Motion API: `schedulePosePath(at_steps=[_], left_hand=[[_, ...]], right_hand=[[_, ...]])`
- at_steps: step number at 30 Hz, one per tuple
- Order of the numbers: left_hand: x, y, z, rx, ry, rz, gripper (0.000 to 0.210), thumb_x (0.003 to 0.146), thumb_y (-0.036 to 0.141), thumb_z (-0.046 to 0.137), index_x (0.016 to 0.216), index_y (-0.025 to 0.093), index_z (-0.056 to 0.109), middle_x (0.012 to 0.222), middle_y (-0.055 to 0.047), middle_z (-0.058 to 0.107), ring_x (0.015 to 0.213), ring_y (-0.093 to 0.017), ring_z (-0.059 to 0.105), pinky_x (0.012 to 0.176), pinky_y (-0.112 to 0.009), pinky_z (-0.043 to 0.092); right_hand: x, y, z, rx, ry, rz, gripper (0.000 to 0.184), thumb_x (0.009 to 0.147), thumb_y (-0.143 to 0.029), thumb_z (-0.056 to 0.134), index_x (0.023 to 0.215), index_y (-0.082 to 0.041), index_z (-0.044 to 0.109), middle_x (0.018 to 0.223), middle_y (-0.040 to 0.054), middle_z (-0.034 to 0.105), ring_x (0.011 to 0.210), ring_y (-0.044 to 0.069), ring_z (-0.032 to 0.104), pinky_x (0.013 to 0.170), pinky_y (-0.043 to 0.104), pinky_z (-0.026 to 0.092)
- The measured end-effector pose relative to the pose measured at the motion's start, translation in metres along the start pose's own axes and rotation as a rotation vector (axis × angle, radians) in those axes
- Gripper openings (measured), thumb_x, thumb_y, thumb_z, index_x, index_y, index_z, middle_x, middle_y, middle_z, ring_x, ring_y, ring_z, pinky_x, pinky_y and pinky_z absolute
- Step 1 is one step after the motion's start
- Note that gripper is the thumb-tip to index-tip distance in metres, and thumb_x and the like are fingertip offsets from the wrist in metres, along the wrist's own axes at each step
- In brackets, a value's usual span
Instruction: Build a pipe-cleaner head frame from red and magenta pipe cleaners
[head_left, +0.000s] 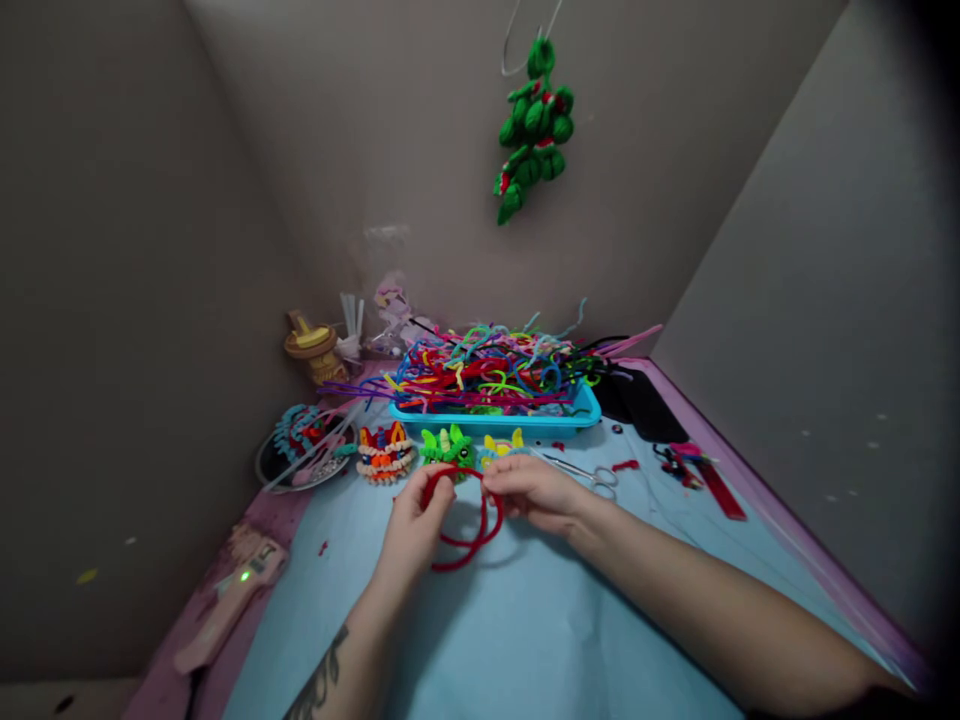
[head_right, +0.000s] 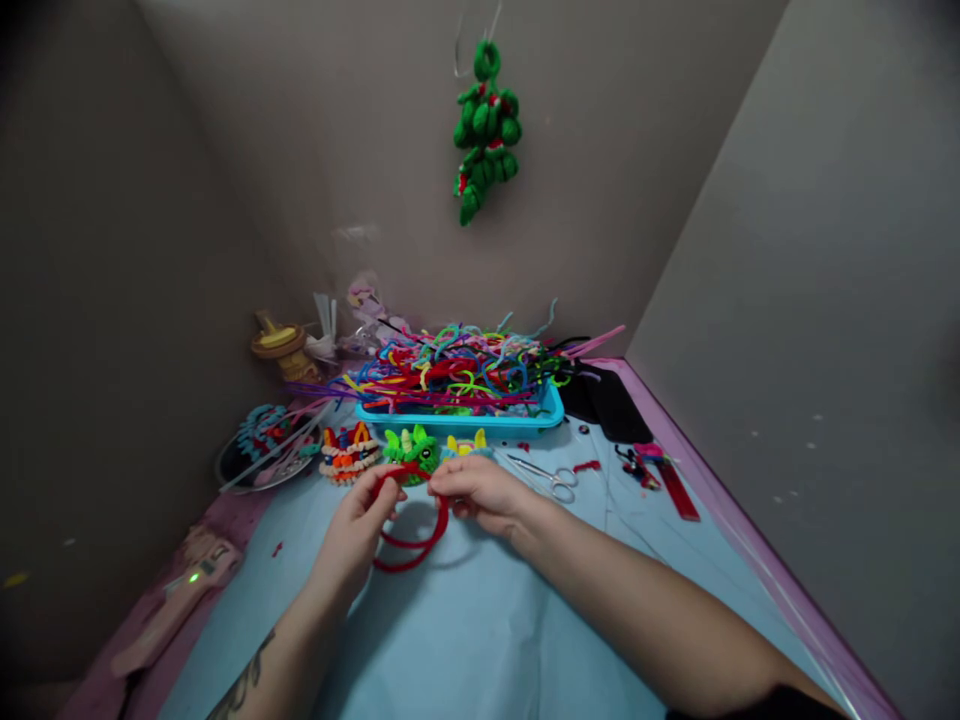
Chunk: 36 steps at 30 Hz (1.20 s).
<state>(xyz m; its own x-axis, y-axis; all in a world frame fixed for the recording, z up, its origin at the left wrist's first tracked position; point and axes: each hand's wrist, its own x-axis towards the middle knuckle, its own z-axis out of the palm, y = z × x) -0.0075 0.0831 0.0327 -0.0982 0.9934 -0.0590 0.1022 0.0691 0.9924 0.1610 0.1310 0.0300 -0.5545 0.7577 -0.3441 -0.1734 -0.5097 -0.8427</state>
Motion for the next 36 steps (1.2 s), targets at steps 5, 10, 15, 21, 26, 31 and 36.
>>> schedulePosePath(at_steps=[5,10,15,21,26,31,36], left_hand=[[0.003,-0.003,-0.005,-0.279,-0.092,-0.191,0.042,0.069,0.05,0.065,0.09,0.014,0.063,0.085,-0.006,0.063,0.074,-0.015,0.054,0.06,-0.022,0.04],[0.006,-0.008,-0.006,-0.231,-0.084,-0.179,0.034,0.066,0.045,0.07,0.071,0.013,0.062,0.067,0.0,0.058,0.054,-0.008,0.044,0.055,-0.02,0.036],[0.009,-0.009,-0.011,-0.201,-0.067,-0.184,0.035,0.065,0.047,0.07,0.068,0.014,0.061,0.063,0.001,0.056,0.053,-0.008,0.043,0.054,-0.02,0.035],[0.012,-0.008,-0.017,-0.204,-0.052,-0.175,0.036,0.064,0.049,0.07,0.062,0.015,0.059,0.054,0.003,0.051,0.05,-0.008,0.042,0.051,-0.02,0.032],[0.016,-0.014,-0.021,-0.142,-0.046,-0.114,0.048,0.064,0.055,0.068,0.092,0.016,0.067,0.084,-0.008,0.067,0.074,-0.019,0.058,0.063,-0.026,0.042],[0.015,-0.019,-0.022,0.116,-0.007,-0.053,0.038,0.079,0.051,0.05,0.091,0.018,0.063,0.085,-0.009,0.065,0.076,-0.021,0.057,0.063,-0.029,0.042],[0.003,-0.02,-0.004,0.641,-0.205,0.061,0.019,0.078,0.036,0.053,0.079,0.019,0.063,0.085,-0.008,0.063,0.084,-0.024,0.055,0.076,-0.033,0.039]], right_hand=[[0.003,-0.007,-0.003,0.045,0.108,-0.144,0.03,0.053,-0.033,0.078,0.056,-0.014,0.055,0.049,-0.0033,0.054,0.039,0.003,0.037,0.039,0.019,0.019],[0.007,-0.006,-0.007,0.104,0.14,-0.183,0.031,0.052,-0.034,0.079,0.058,-0.014,0.056,0.052,-0.0024,0.055,0.041,0.004,0.037,0.04,0.019,0.021],[0.01,-0.005,-0.011,0.127,0.137,-0.188,0.029,0.053,-0.033,0.079,0.06,-0.015,0.057,0.056,-0.001,0.056,0.045,0.006,0.039,0.042,0.02,0.023],[0.008,-0.009,-0.012,0.114,0.126,-0.204,0.028,0.057,-0.033,0.076,0.06,-0.015,0.055,0.053,-0.0038,0.049,0.045,0.006,0.036,0.043,0.02,0.021],[0.005,-0.014,-0.02,-0.244,-0.072,-0.143,0.023,0.065,-0.032,0.067,0.058,-0.014,0.055,0.049,-0.005,0.045,0.044,0.005,0.032,0.045,0.02,0.02],[0.0,-0.02,-0.038,-0.915,-0.32,-0.111,0.01,0.071,-0.019,0.056,0.07,-0.016,0.066,0.06,-0.0018,0.059,0.055,0.009,0.047,0.052,0.02,0.032],[-0.009,-0.031,-0.048,-1.365,-0.187,-0.161,0.015,0.071,-0.021,0.06,0.082,-0.02,0.071,0.072,0.0,0.068,0.062,0.013,0.056,0.054,0.021,0.034]])
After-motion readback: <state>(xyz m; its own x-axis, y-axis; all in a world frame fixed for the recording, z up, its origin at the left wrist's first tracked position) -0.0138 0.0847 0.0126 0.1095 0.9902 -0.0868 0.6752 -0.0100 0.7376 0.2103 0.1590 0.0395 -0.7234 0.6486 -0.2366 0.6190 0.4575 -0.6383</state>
